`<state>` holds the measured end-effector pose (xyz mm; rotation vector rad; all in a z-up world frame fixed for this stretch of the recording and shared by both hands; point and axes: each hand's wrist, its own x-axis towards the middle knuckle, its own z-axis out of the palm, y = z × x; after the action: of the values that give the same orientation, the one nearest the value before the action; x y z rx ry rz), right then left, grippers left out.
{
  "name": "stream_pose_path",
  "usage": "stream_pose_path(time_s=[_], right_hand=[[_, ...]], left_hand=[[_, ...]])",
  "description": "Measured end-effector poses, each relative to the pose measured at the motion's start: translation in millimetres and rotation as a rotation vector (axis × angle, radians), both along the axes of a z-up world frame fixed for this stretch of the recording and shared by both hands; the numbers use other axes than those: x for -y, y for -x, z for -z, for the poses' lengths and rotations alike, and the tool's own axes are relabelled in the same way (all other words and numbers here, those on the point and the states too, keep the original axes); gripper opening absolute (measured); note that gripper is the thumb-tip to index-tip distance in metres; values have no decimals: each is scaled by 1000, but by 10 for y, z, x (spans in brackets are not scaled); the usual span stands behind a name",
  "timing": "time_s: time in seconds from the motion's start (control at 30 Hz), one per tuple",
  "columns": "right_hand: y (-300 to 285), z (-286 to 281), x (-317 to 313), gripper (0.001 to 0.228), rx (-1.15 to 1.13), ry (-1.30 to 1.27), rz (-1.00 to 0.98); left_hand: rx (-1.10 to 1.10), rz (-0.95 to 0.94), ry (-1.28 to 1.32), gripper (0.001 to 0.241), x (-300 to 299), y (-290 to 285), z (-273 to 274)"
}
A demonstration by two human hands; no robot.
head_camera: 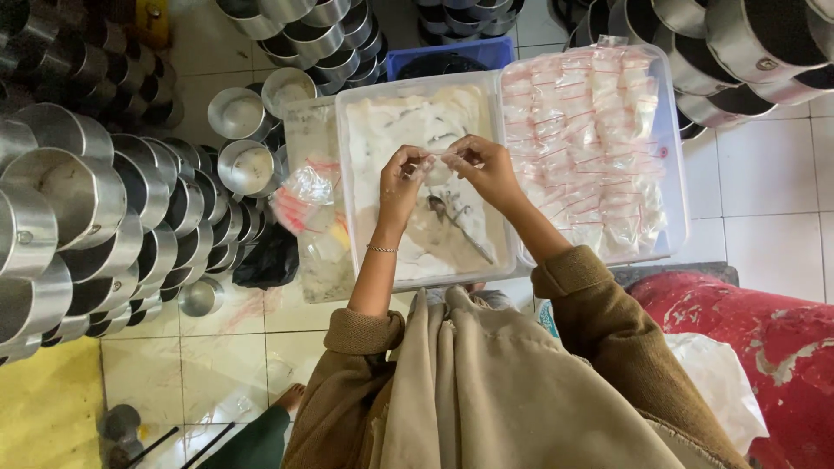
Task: The person packages white powder into small plastic bags using a spoon.
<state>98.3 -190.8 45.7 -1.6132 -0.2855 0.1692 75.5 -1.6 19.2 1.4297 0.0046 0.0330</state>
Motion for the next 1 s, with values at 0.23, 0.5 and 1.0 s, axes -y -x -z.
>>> stream_pose_path(time_s=[0.23, 0.5, 1.0], right_hand=[[76, 343, -7, 8, -4, -173, 37], [165, 203, 20, 11, 72, -33, 144], [212, 691, 1615, 16, 6, 110, 464]], left_hand=[[44, 34, 133, 8, 80, 76, 163], [52, -42, -143, 12, 218, 62, 11], [65, 253, -121, 15, 1743, -278, 381]])
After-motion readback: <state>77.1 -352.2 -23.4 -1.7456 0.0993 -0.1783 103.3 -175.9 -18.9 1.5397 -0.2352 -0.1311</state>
